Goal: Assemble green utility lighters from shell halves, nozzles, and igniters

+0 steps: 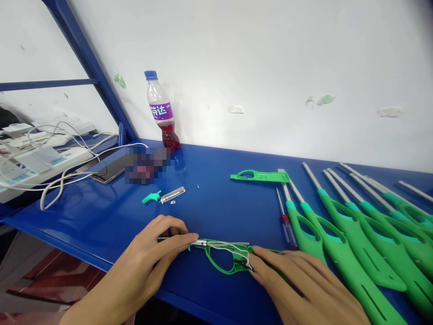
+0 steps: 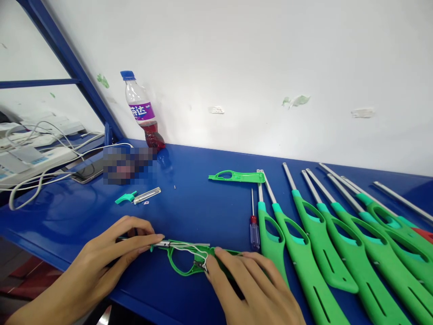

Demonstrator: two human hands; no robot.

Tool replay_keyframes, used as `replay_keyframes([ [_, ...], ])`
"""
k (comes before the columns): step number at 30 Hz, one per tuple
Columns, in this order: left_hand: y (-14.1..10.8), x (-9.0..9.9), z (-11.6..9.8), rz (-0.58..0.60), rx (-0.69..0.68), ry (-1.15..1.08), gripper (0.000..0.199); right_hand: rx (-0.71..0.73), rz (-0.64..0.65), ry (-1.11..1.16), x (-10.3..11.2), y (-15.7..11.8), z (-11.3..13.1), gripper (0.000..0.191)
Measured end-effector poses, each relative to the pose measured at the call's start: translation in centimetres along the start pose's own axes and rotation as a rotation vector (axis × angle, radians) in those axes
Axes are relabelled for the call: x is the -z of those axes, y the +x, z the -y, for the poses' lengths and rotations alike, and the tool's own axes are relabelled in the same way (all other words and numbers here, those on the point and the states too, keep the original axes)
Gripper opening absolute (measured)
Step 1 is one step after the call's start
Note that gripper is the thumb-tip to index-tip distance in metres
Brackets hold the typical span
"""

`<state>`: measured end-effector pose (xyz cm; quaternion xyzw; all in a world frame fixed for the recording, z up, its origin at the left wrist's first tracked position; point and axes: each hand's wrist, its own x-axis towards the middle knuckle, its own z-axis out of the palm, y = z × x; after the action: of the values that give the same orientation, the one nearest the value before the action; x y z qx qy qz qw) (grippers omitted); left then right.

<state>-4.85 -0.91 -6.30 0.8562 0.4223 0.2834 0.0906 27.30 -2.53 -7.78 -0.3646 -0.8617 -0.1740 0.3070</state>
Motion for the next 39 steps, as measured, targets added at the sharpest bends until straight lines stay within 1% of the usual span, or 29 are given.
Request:
replay_keyframes([
  [13,-0.2,-0.4,0.7,-0.035,-0.039,0.086,0.058,-0.006,-0.019,0.0,0.0,0.0,0.1,0.032],
  [18,-0.3,-0.6,0.7,-0.109,-0.042,0.136,0.061,0.007,-0.007,0.001,0.1,0.1,0.1,0.033],
  [19,-0.4,-0.5,0.8,-0.094,-0.039,0.143,0.062,0.008,-0.007,0.001,0.1,0.1,0.1,0.033],
  [22,-0.6,0.0,1.0,0.023,-0.024,0.139,0.066,0.001,-0.008,0.001,0.2,0.1,0.2,0.033],
  [23,-0.6,0.2,1.1,0.043,-0.026,0.129,0.066,-0.002,-0.008,0.001,0.2,0.1,0.2,0.033],
  [24,-0.7,0.3,1.2,0.05,-0.03,0.119,0.066,-0.005,-0.009,0.001,0.2,0.1,0.2,0.033],
  [26,-0.7,0.4,1.4,0.016,-0.052,0.1,0.065,-0.007,-0.011,0.005,0.2,0.1,0.2,0.033],
  [28,-0.7,0.4,1.5,0.01,-0.054,0.083,0.064,-0.01,-0.004,0.011,0.2,0.1,0.3,0.034],
  [34,-0.7,0.2,1.7,0.046,-0.065,0.055,0.061,-0.011,0.001,0.01,0.2,0.1,0.2,0.034],
  [37,-1.0,0.3,1.6,0.099,-0.019,0.058,0.064,-0.01,0.0,0.011,0.2,0.1,0.2,0.034],
  [39,-1.2,0.2,1.4,0.113,0.005,0.043,0.066,-0.021,-0.005,0.009,0.2,0.2,0.3,0.035],
])
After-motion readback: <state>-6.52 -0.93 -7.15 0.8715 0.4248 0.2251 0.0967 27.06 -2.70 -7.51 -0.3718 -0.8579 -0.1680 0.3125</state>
